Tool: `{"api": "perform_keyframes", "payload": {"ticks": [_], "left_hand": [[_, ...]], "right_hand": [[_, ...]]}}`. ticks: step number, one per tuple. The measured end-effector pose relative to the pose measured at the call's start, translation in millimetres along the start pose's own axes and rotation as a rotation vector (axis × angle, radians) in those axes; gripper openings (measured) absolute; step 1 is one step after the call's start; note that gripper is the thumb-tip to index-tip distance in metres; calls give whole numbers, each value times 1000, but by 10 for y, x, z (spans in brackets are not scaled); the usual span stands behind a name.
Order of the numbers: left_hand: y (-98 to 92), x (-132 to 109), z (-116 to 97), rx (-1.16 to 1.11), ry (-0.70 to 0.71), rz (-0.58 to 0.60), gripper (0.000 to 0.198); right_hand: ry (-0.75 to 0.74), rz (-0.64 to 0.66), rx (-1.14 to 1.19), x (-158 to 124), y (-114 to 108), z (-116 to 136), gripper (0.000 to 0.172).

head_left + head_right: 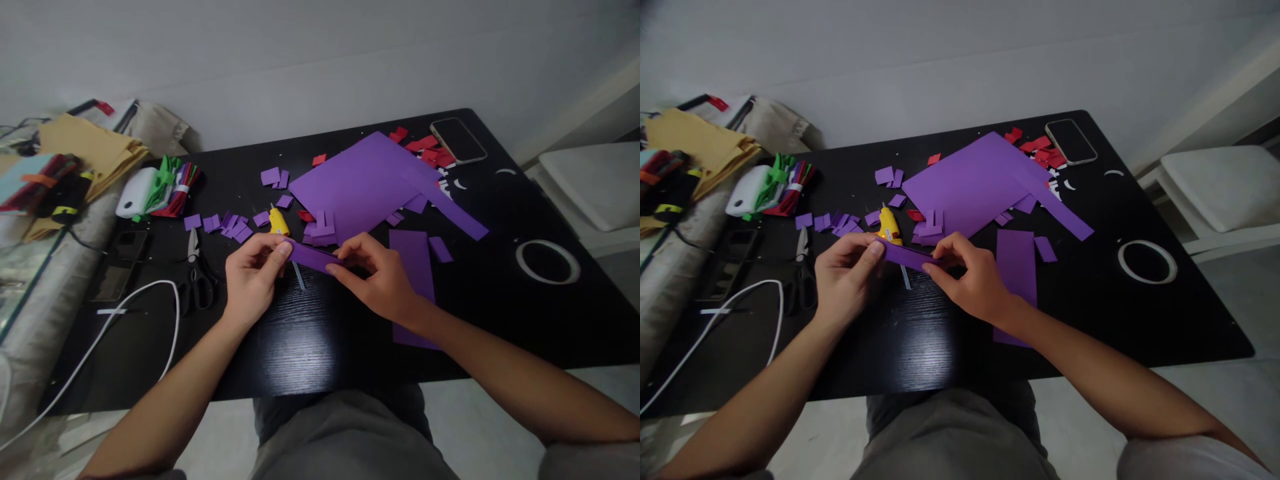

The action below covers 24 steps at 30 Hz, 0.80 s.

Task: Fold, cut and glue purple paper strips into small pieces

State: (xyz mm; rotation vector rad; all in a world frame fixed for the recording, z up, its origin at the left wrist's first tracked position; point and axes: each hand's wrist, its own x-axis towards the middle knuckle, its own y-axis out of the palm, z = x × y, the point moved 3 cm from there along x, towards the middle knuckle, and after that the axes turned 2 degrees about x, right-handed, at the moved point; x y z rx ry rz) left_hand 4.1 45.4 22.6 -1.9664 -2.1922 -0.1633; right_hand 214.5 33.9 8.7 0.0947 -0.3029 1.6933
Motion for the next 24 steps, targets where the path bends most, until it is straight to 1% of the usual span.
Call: {"api": "perform_keyframes", "payload": {"ticks": [5, 12, 16, 20, 22, 24], "left_hand": [[-38, 0, 8, 12, 1, -44, 18], [-64, 23, -44, 110, 94, -74, 19], [-55, 21, -46, 103, 101, -66, 19], [-39, 23, -41, 34, 71, -44, 19], [-36, 30, -39, 4, 57, -43, 19], [-38, 39, -36, -19, 46, -47, 19]], "right_hand": [[-9, -8, -40, 14, -22, -1, 20], [3, -26, -109, 77, -70, -39, 12], [19, -52, -59, 88, -83, -67, 12], [31, -77, 67, 72, -64, -67, 13], [40, -94, 114, 63, -55, -44, 17], [65, -112, 146, 59, -55, -16, 25]]}}
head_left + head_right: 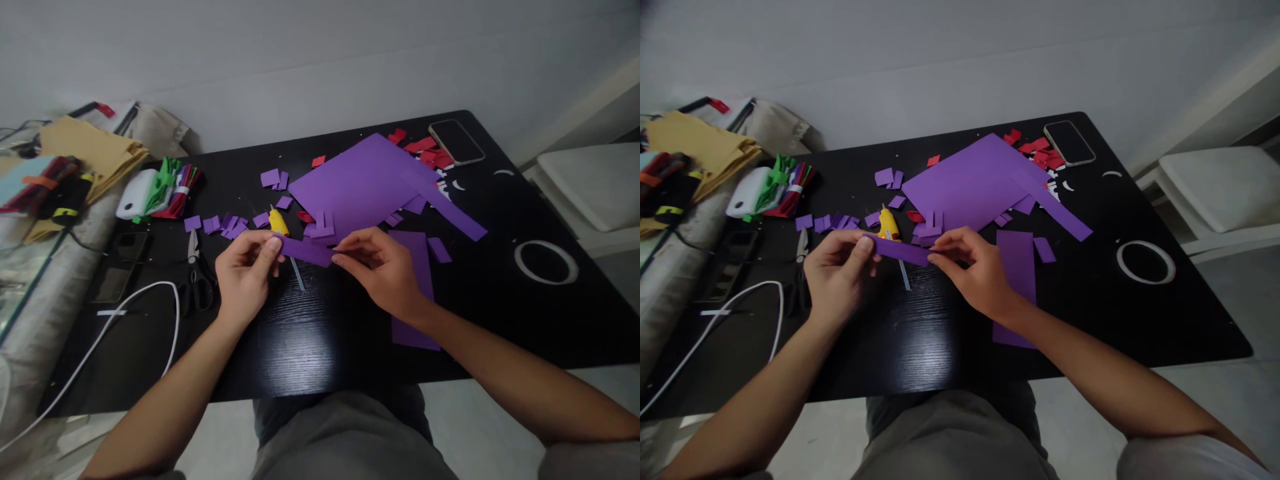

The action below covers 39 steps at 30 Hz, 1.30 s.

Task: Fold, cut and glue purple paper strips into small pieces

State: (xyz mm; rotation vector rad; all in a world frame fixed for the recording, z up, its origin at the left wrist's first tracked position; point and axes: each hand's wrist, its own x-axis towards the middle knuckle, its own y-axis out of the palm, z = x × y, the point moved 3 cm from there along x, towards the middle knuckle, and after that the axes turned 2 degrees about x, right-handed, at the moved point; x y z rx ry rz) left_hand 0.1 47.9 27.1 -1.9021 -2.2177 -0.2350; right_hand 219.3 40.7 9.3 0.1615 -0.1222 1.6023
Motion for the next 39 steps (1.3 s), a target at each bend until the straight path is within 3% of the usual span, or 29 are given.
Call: {"api": "perform_keyframes", "payload": {"ticks": [5, 10, 18, 26, 31, 35, 39], "left_hand": [[-14, 10, 17, -31, -25, -9, 19], [-7, -6, 45, -41, -36, 5, 20], [36, -42, 59, -59, -92, 34, 21], [-52, 17, 138, -13, -163, 11, 13], [-42, 47, 159, -25, -282, 54, 13], [31, 37, 115, -82, -390, 92, 14], [59, 24, 89, -107, -389, 63, 18]], "right_hand": [[80, -21, 62, 15, -18, 52, 40], [126, -13, 122, 42, -27, 24, 36], [321, 202, 169, 33, 53, -108, 26], [349, 214, 174, 56, 34, -100, 30], [296, 135, 219, 69, 0, -59, 37], [219, 134, 198, 74, -22, -8, 21], [194, 181, 199, 55, -14, 21, 17]]}}
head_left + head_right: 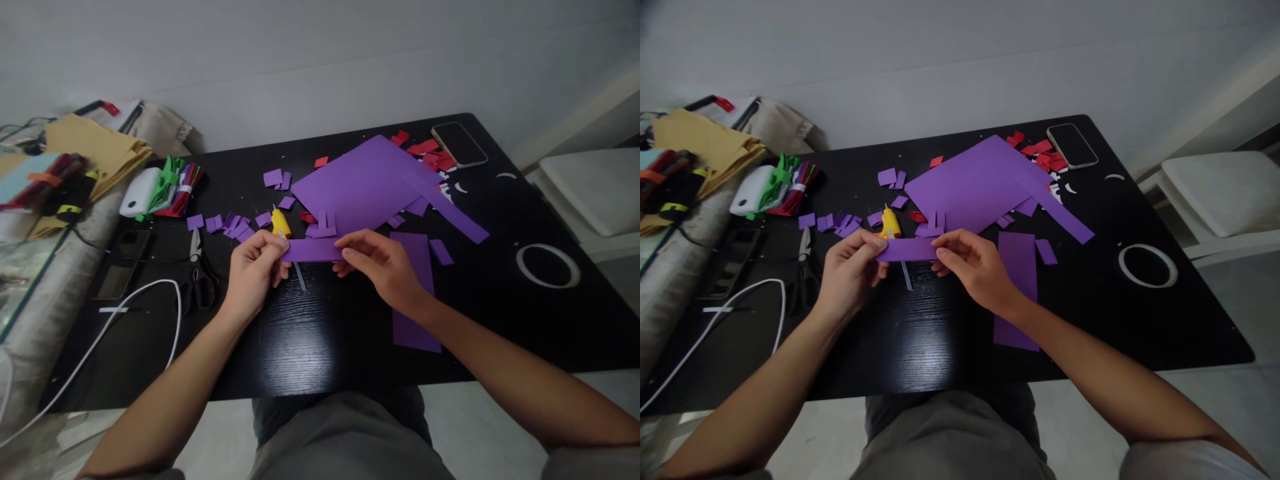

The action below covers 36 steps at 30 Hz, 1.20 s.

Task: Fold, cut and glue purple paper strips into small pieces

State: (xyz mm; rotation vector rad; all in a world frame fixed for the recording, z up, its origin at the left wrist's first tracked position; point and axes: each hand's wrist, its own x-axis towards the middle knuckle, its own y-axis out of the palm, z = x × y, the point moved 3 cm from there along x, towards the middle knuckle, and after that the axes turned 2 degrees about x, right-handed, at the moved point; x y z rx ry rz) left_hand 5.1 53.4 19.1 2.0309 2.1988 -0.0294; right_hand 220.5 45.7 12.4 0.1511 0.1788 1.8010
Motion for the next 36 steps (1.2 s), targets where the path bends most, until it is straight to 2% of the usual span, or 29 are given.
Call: {"api": "perform_keyframes", "payload": {"ticks": [4, 14, 20, 23, 26, 29, 36], "left_hand": [[-5, 0, 10, -9, 26, -7, 18], [1, -22, 58, -39, 65, 40, 18], [1, -30, 47, -40, 83, 47, 18], [-5, -24, 40, -49, 82, 41, 19], [-10, -16, 49, -50, 80, 46, 18], [-13, -14, 58, -54, 79, 70, 17], [-14, -17, 35, -59, 46, 107, 19]], "right_hand": [[-12, 26, -9, -33, 22, -2, 21], [-30, -67, 3, -39, 19, 10, 11], [-33, -85, -23, -50, 19, 15, 13], [-41, -44, -23, -59, 17, 31, 14], [-25, 49, -8, -60, 24, 44, 15], [7, 103, 40, -50, 21, 44, 22], [70, 89, 73, -23, -5, 45, 39]]}}
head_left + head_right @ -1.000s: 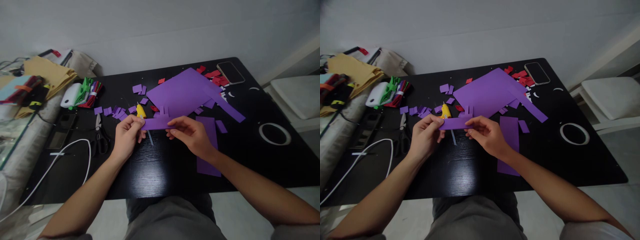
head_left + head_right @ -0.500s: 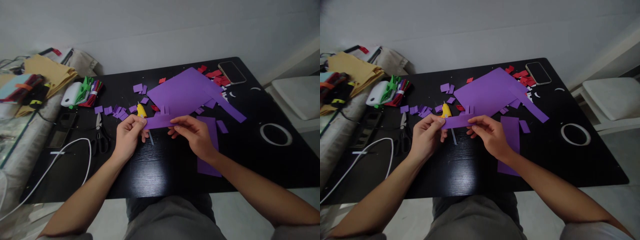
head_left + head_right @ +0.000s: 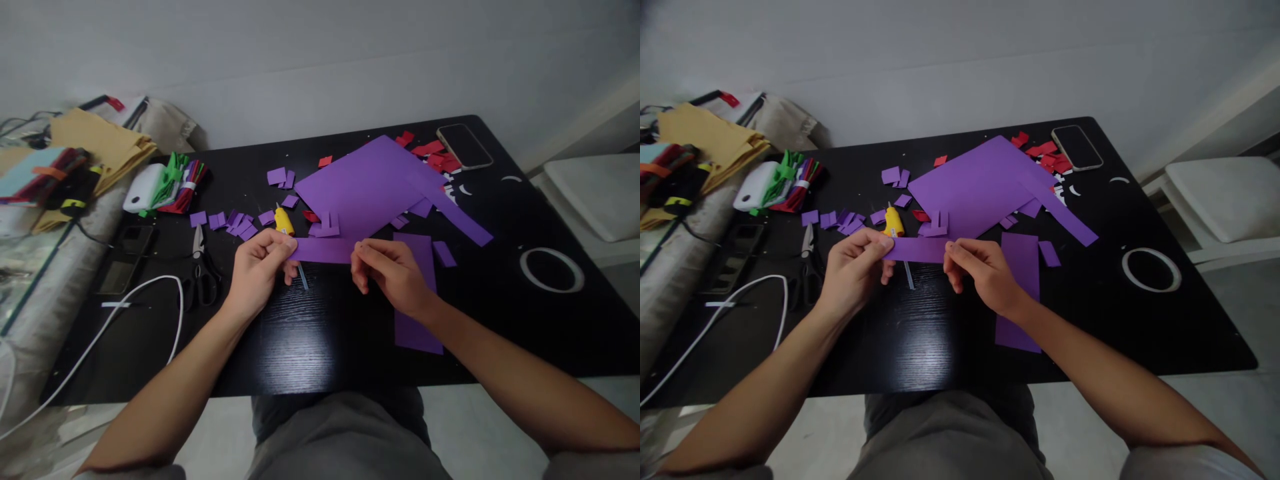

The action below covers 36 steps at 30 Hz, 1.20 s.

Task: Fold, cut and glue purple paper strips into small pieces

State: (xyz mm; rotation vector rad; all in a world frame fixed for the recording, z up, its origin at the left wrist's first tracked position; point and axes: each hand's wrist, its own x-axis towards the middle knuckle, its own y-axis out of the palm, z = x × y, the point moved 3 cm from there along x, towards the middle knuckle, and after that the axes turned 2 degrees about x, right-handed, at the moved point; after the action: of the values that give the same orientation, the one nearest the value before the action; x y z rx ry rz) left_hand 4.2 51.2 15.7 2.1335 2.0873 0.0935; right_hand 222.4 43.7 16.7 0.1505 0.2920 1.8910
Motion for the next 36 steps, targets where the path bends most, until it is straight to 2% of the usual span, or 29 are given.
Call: {"api": "perform_keyframes", "payload": {"ticks": [13, 17, 21, 28, 36], "left_hand": [[61, -29, -10, 33, -18, 55, 19], [-14, 17, -23, 31, 46, 8, 16], [-46, 44, -41, 39, 90, -9, 16], [-7, 13, -32, 71, 112, 29, 17], [-2, 7, -59, 117, 148, 27, 19]], "right_hand": [[1, -99, 57, 10, -21, -35, 46], [-13, -146, 133, 40, -56, -12, 54], [-14, -220, 145, 92, -111, -41, 50], [39, -108, -54, 68, -48, -70, 43], [23, -124, -160, 62, -39, -13, 39]]}}
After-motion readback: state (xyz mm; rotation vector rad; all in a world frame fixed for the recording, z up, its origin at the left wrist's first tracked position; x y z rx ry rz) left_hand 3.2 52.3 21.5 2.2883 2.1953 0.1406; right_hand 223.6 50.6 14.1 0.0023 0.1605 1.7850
